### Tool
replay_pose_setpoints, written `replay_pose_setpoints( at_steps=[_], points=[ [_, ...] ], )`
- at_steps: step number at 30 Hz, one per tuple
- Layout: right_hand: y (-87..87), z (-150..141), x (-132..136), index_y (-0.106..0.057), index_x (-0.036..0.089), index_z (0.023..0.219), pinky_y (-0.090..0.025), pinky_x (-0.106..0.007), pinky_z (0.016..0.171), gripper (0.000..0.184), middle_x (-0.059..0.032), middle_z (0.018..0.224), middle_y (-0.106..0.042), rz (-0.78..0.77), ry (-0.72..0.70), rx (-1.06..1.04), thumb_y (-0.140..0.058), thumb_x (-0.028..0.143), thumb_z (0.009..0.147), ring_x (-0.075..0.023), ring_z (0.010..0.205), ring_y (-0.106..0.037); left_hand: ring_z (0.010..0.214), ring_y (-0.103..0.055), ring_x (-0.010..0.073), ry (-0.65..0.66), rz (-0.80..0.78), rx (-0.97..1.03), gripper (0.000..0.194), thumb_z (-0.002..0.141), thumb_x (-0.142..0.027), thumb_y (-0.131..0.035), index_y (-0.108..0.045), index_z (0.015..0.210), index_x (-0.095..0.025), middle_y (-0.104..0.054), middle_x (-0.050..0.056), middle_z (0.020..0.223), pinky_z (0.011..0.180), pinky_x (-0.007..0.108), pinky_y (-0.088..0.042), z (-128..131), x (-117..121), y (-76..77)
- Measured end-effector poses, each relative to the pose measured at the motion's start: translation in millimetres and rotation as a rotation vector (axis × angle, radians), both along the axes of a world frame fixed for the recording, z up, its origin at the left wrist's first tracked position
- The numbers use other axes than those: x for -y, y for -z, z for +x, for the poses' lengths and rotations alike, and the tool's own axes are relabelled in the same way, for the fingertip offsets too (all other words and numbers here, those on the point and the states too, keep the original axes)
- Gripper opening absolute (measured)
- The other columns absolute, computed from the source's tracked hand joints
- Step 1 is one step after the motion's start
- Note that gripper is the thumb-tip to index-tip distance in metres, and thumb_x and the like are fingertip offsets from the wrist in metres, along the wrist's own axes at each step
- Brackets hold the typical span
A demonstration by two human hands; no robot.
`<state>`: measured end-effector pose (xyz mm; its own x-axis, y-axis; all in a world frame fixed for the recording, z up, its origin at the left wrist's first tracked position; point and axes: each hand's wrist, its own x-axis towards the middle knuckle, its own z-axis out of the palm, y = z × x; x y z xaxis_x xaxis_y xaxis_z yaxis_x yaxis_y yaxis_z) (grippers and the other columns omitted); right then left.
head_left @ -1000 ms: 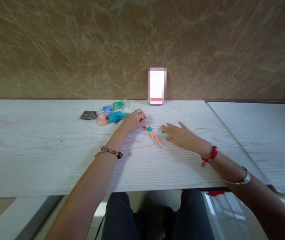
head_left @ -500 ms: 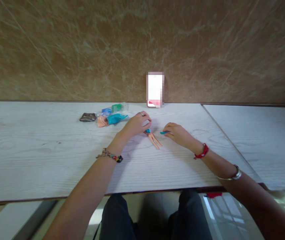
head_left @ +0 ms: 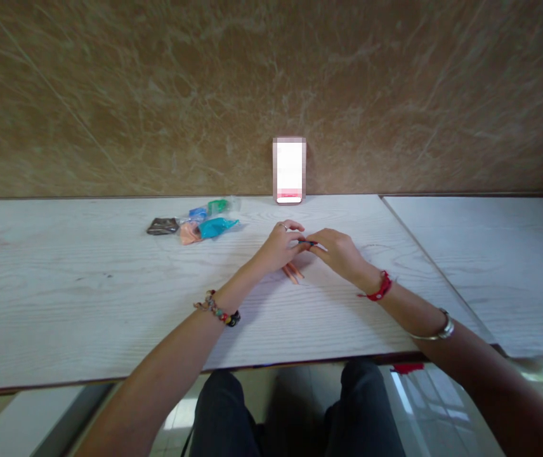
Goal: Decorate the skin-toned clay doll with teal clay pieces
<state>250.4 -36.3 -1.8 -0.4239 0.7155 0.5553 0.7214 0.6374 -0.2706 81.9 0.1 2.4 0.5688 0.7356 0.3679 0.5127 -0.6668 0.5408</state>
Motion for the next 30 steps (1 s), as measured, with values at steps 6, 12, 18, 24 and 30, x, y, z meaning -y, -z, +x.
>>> replay_pose_setpoints(
  at_steps=[6,12,18,24,30],
  points=[
    [1.0,0,-1,-0.066,0.015,0.084,-0.047,-0.028,0.069,0.014,-0.0064,0.078,-0.067,0.074,-0.025,-0.034,-0.052,0.013,0.082,-0.0159,0.074,-0.060,0.100,-0.056,0.0191,-0.023,-0.086,0.138,0.009,0.079,-0.017,-0.061,-0.069,0.078,-0.014,-0.058,0.010,0.102,0.093,0.037,-0.044,2,1,0.9],
    [-1.1,4,-4,-0.063,0.016,0.075,-0.045,-0.026,0.064,0.011,-0.0043,0.071,-0.063,0.050,0.035,-0.127,-0.053,0.014,0.076,-0.0141,0.067,-0.056,0.098,-0.056,0.0174,-0.123,-0.079,0.186,0.008,0.076,-0.016,-0.059,-0.066,0.072,-0.015,-0.058,0.007,0.100,0.094,0.034,-0.042,0,0,-4.3],
    [-3.7,12,-11,-0.060,0.018,0.068,-0.043,-0.025,0.056,0.006,-0.0004,0.062,-0.060,-0.096,0.217,-0.448,-0.054,0.018,0.069,-0.0112,0.056,-0.052,0.085,-0.056,0.0181,-0.634,-0.064,0.191,0.013,0.078,-0.018,-0.051,-0.059,0.068,-0.015,-0.059,0.004,0.077,0.083,0.032,-0.043,-38,-28,-7.8],
    [2.7,10,-17,-0.062,0.018,0.085,-0.049,-0.028,0.060,0.023,-0.0020,0.073,-0.064,-0.261,0.121,-0.747,-0.061,0.036,0.070,-0.0132,0.062,-0.059,0.062,-0.051,0.0111,-0.555,-0.291,0.434,0.011,0.079,-0.020,-0.049,-0.057,0.072,-0.016,-0.053,-0.002,0.063,0.062,0.023,-0.040,-48,-31,-12.3],
    [-4.8,-2,-5,-0.065,0.019,0.079,-0.049,-0.028,0.062,0.017,-0.0024,0.072,-0.066,-0.133,0.104,-0.525,-0.063,0.036,0.076,-0.0130,0.064,-0.058,0.058,-0.052,0.0087,-0.050,-0.530,0.509,0.010,0.079,-0.022,-0.053,-0.058,0.084,-0.016,-0.057,-0.002,0.064,0.056,0.021,-0.039,-5,4,-16.8]
  ],
)
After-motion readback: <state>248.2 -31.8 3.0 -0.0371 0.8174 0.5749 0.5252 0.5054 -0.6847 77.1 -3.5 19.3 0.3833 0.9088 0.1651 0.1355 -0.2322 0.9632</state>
